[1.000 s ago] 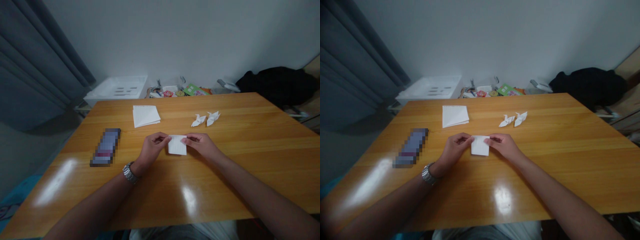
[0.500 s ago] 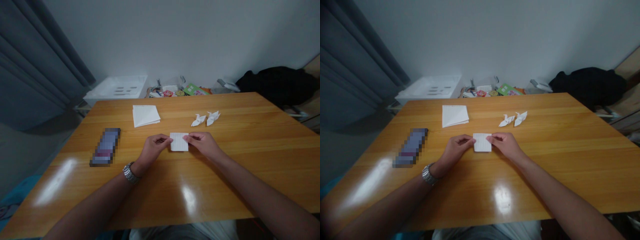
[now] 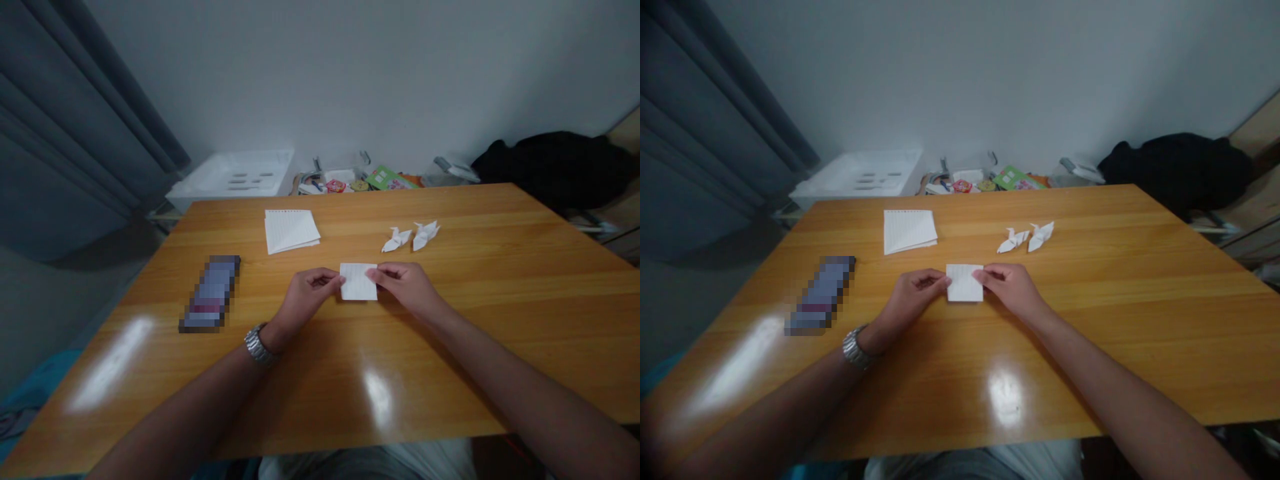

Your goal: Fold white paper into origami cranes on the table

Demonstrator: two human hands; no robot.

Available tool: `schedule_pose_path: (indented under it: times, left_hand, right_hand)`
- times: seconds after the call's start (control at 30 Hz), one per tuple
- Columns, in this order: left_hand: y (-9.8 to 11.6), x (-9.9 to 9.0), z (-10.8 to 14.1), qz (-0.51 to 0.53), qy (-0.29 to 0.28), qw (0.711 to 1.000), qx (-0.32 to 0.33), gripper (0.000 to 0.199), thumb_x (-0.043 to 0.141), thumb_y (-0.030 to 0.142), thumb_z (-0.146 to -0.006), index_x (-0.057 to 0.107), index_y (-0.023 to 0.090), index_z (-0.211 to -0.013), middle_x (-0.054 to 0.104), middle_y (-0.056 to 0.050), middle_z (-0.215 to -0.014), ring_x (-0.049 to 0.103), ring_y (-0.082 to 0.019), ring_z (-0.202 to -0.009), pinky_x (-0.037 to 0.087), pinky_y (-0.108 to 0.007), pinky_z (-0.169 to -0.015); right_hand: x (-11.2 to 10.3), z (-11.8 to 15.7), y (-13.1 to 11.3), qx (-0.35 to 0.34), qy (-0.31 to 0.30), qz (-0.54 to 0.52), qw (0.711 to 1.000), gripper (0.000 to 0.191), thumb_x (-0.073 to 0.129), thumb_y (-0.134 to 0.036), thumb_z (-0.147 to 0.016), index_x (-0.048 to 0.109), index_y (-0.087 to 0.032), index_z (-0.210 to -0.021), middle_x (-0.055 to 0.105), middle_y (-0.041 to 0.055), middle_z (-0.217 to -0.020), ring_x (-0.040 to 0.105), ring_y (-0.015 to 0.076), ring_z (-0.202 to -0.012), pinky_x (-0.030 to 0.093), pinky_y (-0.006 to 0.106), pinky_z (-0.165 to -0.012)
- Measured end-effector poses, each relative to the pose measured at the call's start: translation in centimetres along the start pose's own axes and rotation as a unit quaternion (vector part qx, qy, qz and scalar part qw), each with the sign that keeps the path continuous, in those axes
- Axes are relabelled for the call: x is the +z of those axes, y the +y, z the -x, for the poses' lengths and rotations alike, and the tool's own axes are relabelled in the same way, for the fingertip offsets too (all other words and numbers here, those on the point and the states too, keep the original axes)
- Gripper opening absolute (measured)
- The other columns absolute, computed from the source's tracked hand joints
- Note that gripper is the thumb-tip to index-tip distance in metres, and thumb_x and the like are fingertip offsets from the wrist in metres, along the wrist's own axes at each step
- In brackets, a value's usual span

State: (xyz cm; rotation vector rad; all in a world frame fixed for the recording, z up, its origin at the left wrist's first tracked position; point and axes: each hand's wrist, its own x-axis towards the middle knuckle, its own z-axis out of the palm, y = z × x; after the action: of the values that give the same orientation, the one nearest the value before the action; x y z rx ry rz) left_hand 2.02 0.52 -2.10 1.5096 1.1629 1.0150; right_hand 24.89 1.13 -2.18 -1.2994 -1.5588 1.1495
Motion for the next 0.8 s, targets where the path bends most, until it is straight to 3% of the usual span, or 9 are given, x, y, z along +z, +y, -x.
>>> schedule_pose_path:
  times: [0.2,0.5,0.8]
  left_hand:
    - [0.23,-0.04,0.22,0.005,-0.027,1.0,-0.001,0.024,0.073,0.037,-0.084,0.074,0.013,-0.086,0.075,-0.006,-0.083,0.068,-0.015,-0.074,0.053,-0.024,-0.068]
    - [-0.28,0.08,0.01,0.03,-0.021,0.999,0.02,0.025,0.072,0.038,-0.085,0.073,0.013,-0.091,0.075,-0.007,-0.089,0.069,-0.016,-0.078,0.055,-0.026,-0.072]
    - [-0.22,0.02,-0.03,0.022,-0.027,0.999,0.016,0.02,0.073,0.033,-0.084,0.069,0.013,-0.081,0.071,-0.004,-0.075,0.064,-0.012,-0.069,0.05,-0.022,-0.065]
  right_hand:
    - [-0.25,-0.09,-0.17,-0.003,0.021,-0.012,1.0,0.033,0.07,-0.05,-0.084,0.077,-0.018,-0.085,0.075,0.0043,-0.08,0.063,0.0177,-0.07,0.048,0.029,-0.066]
    - [-0.25,-0.06,-0.31,-0.026,0.011,0.009,1.0,0.032,0.068,-0.048,-0.086,0.077,-0.018,-0.083,0.075,0.0045,-0.081,0.064,0.0181,-0.072,0.047,0.029,-0.067]
    - [-0.31,0.04,-0.55,-0.03,0.011,0.029,0.999,0.033,0.066,-0.049,-0.087,0.075,-0.018,-0.08,0.072,0.0023,-0.076,0.06,0.0162,-0.068,0.044,0.027,-0.063]
